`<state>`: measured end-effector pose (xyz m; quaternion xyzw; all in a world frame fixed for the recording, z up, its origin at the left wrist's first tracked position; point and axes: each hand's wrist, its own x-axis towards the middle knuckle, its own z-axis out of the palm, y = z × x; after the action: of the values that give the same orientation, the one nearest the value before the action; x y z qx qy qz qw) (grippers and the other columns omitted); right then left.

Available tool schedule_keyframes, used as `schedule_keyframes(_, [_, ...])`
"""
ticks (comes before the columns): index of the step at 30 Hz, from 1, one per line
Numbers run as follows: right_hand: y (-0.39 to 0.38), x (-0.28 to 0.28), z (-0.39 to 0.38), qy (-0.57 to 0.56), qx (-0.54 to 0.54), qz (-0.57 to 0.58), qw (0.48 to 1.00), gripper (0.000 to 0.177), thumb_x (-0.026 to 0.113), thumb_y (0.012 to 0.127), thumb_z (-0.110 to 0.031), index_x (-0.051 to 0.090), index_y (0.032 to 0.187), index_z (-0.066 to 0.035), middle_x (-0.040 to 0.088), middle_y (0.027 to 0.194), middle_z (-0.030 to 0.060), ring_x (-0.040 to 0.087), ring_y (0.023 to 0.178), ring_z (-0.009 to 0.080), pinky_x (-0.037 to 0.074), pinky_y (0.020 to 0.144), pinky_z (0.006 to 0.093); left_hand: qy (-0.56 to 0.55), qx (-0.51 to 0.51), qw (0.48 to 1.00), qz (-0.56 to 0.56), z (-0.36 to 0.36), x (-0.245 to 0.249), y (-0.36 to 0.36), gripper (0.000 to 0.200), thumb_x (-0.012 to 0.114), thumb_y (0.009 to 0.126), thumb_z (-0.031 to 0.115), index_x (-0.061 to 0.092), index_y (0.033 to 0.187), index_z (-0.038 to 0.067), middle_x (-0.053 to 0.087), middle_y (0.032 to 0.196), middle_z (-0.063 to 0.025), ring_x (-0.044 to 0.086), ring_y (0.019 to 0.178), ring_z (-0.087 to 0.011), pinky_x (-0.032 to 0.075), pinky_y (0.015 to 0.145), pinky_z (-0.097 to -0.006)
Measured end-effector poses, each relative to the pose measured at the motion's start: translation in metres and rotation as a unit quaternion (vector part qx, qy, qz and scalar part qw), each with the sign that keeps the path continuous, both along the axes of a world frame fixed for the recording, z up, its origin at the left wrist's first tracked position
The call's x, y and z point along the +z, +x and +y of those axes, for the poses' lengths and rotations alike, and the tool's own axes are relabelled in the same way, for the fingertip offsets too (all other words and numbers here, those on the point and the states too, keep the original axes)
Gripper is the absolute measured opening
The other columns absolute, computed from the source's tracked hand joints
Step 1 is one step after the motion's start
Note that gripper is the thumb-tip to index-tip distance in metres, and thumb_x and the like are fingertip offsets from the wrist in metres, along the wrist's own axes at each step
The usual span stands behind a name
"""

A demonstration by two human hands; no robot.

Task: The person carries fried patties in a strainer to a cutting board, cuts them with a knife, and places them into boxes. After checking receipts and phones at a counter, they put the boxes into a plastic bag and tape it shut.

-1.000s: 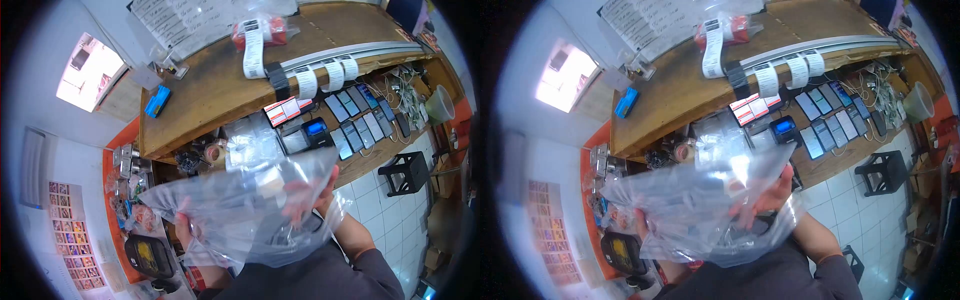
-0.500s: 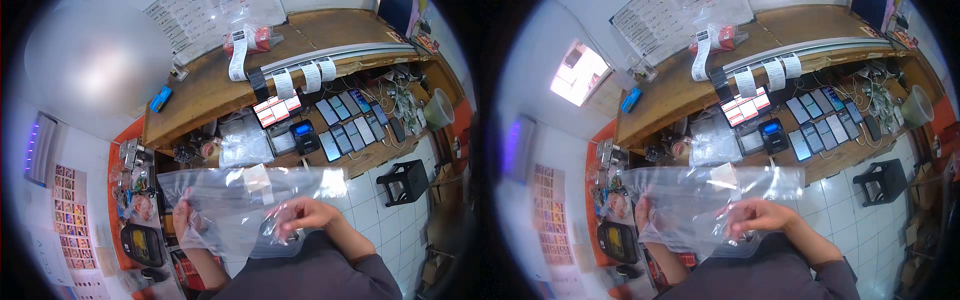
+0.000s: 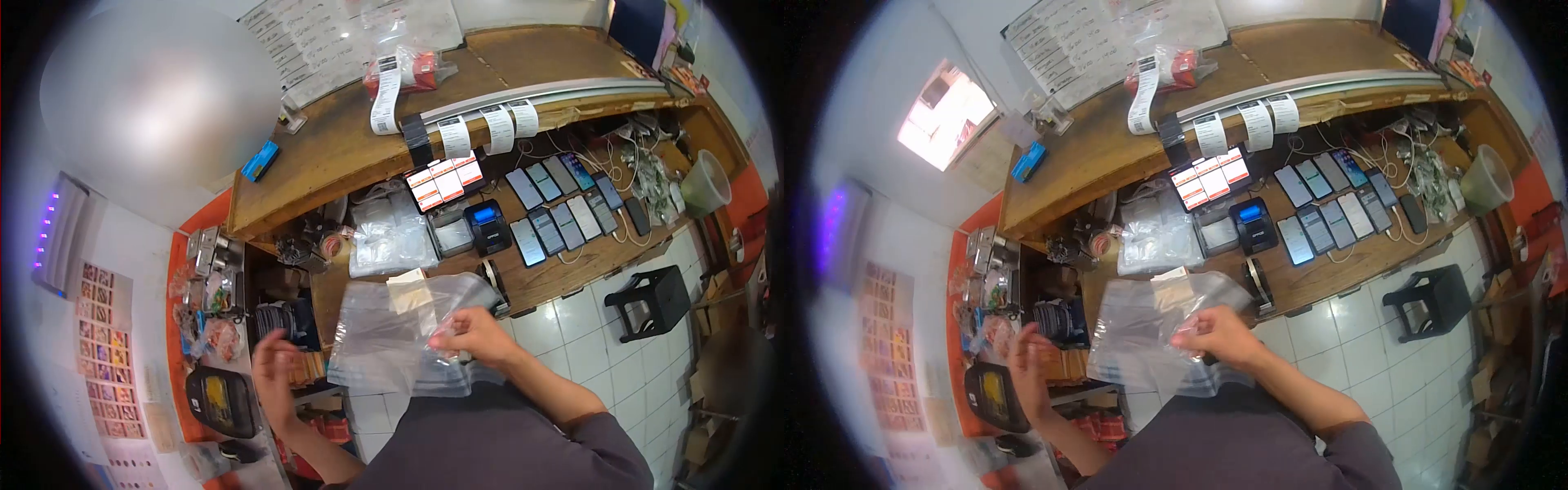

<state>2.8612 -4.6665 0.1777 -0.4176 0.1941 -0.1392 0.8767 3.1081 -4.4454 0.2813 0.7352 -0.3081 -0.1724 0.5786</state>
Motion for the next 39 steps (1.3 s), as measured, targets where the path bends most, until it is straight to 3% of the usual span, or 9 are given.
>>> schedule_keyframes(4, [0.039, 0.002, 0.049, -0.211, 0.034, 0.033, 0.976, 0.024, 0.081, 0.078, -0.019, 0.067, 0.087, -0.001, 0.066, 0.079, 0.0039, 0.059, 0.071, 0.0131, 0.048, 0.067, 0.0274, 0.129, -0.257, 0.956, 0.053, -0.058, -0.02, -0.067, 0.041, 0.081, 0.077, 0.009, 0.062, 0.112, 0.001, 0.065, 0.085, -0.0028, 0.06, 0.071, -0.0072, 0.049, 0.066, -0.0231])
schedule_keyframes(11, [0.062, 0.008, 0.067, -0.384, 0.116, 0.012, 0.916, 0.024, 0.076, 0.079, -0.021, 0.063, 0.08, -0.001, 0.056, 0.07, 0.0087, 0.052, 0.068, 0.0169, 0.044, 0.066, 0.0322, 0.069, -0.268, 0.943, 0.184, -0.016, -0.067, -0.025, 0.035, 0.081, 0.072, 0.0, 0.064, 0.102, 0.003, 0.059, 0.07, 0.0025, 0.056, 0.067, -0.0037, 0.044, 0.063, -0.019])
schedule_keyframes(20, [0.07, 0.046, 0.038, -0.542, -0.183, 0.085, 0.815, 0.032, 0.067, 0.081, 0.003, 0.041, 0.062, 0.001, 0.042, 0.058, 0.0069, 0.04, 0.056, 0.0206, 0.038, 0.056, 0.0293, 0.081, 0.116, 0.984, -0.106, 0.081, -0.11, 0.079, 0.014, 0.065, 0.079, -0.008, 0.063, 0.089, 0.002, 0.045, 0.066, 0.006, 0.038, 0.061, -0.0027, 0.032, 0.058, -0.0195])
schedule_keyframes(25, [0.093, 0.067, 0.034, -0.608, -0.202, 0.096, 0.762, 0.027, 0.065, 0.082, 0.006, 0.043, 0.068, 0.0, 0.057, 0.08, 0.008, 0.055, 0.065, 0.0164, 0.045, 0.06, 0.0285, 0.033, 0.105, 0.979, -0.172, 0.091, -0.111, 0.101, 0.045, 0.063, 0.081, -0.005, 0.055, 0.125, 0.003, 0.059, 0.108, -0.0102, 0.058, 0.092, -0.019, 0.047, 0.082, -0.0292])
schedule_keyframes(29, [0.143, 0.049, 0.059, -0.299, -0.099, 0.054, 0.948, 0.022, 0.066, 0.081, 0.006, 0.045, 0.078, -0.001, 0.058, 0.087, 0.0053, 0.055, 0.072, 0.0125, 0.047, 0.067, 0.026, 0.12, 0.049, 0.909, -0.395, 0.034, -0.084, 0.074, 0.079, 0.065, 0.081, 0.003, 0.028, 0.15, 0.006, 0.051, 0.132, -0.021, 0.049, 0.124, -0.0394, 0.04, 0.104, -0.0436])
schedule_keyframes(31, [0.156, 0.04, 0.061, -0.507, -0.03, 0.131, 0.852, 0.017, 0.068, 0.079, -0.001, 0.052, 0.084, -0.001, 0.06, 0.082, 0.0088, 0.061, 0.076, 0.0165, 0.048, 0.067, 0.0313, 0.01, -0.074, 0.955, -0.285, 0.0, -0.11, 0.076, 0.078, 0.063, 0.082, 0.003, 0.026, 0.151, 0.007, 0.056, 0.126, -0.0228, 0.059, 0.11, -0.0384, 0.046, 0.096, -0.0451])
schedule_keyframes(34, [0.167, 0.029, 0.055, -0.654, -0.164, 0.205, 0.709, 0.013, 0.064, 0.082, -0.004, 0.06, 0.094, -0.001, 0.061, 0.084, 0.0161, 0.061, 0.075, 0.0322, 0.048, 0.068, 0.039, 0.198, -0.107, 0.952, -0.206, -0.013, -0.139, 0.095, 0.081, 0.057, 0.083, -0.003, 0.019, 0.153, 0.01, 0.063, 0.104, -0.021, 0.067, 0.084, -0.0327, 0.054, 0.078, -0.0436])
schedule_keyframes(37, [0.177, 0.047, 0.086, -0.626, -0.2, 0.167, 0.735, 0.02, 0.067, 0.075, 0.005, 0.059, 0.094, 0.001, 0.06, 0.085, 0.0162, 0.061, 0.078, 0.0272, 0.049, 0.069, 0.0373, 0.019, -0.118, 0.991, 0.062, -0.014, -0.125, 0.096, 0.083, 0.047, 0.083, -0.01, 0.011, 0.154, 0.013, 0.055, 0.076, -0.0117, 0.064, 0.064, -0.0215, 0.053, 0.056, -0.0327])
schedule_keyframes(39, [0.196, -0.012, 0.093, -0.595, 0.048, 0.168, 0.784, 0.016, 0.066, 0.078, -0.001, 0.065, 0.094, -0.002, 0.065, 0.096, 0.0189, 0.066, 0.093, 0.0303, 0.052, 0.077, 0.0372, -0.039, -0.137, 0.973, 0.181, -0.005, -0.113, 0.085, 0.081, 0.048, 0.084, -0.01, 0.013, 0.153, 0.013, 0.056, 0.076, -0.0113, 0.063, 0.063, -0.02, 0.052, 0.055, -0.0307])
